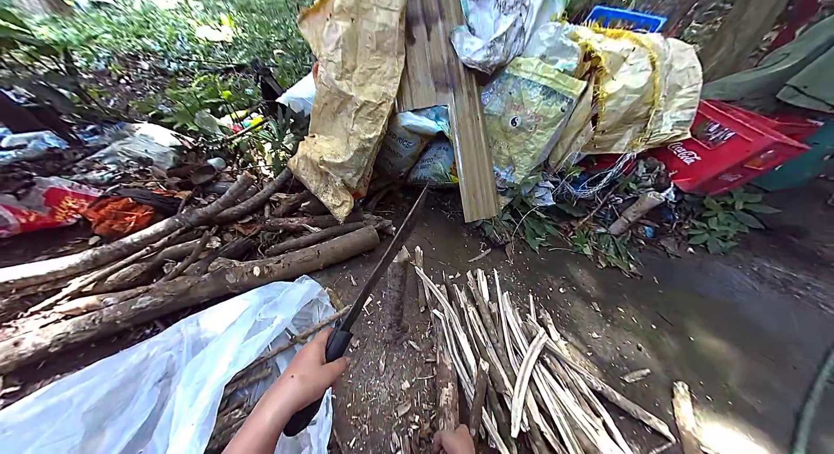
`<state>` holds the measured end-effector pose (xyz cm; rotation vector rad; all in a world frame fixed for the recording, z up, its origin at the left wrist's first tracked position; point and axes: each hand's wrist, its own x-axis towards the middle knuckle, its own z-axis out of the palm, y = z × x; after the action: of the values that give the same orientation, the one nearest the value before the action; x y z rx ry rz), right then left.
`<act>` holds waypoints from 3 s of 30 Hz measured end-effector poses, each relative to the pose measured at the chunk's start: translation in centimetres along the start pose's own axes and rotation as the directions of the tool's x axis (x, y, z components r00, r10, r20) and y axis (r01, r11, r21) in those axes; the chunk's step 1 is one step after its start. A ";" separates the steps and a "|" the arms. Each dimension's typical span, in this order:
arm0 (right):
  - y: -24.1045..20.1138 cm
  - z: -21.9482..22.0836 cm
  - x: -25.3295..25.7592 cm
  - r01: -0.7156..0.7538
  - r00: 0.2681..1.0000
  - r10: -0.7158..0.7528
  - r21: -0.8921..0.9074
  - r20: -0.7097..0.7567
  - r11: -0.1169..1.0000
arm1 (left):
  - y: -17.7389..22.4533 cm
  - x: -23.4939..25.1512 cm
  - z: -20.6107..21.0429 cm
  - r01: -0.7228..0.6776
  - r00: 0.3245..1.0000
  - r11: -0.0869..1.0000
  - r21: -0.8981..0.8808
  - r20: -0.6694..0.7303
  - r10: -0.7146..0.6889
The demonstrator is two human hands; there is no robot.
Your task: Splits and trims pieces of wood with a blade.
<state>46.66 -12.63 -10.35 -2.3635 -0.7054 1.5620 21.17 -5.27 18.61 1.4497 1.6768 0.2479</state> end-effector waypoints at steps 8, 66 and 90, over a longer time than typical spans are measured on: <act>-4.3 -5.4 -9.6 -0.015 0.964 -0.189 0.750 0.186 0.661 | 0.8 -0.9 0.5 0.025 1.000 0.998 0.062 -0.020 -0.024; -15.1 -13.3 -17.2 0.437 0.838 -0.529 -0.414 -0.134 0.799 | 0.0 -4.4 -1.9 0.129 0.992 0.922 0.364 -0.055 -0.117; -15.9 -14.2 -13.9 0.386 0.852 -0.510 -0.519 -0.117 0.763 | -3.5 0.1 2.7 0.190 0.982 0.926 0.325 -0.050 -0.183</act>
<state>50.85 -4.85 13.49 -2.3716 -1.6130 0.9280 20.60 -7.28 14.68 1.5143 1.9252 -0.1326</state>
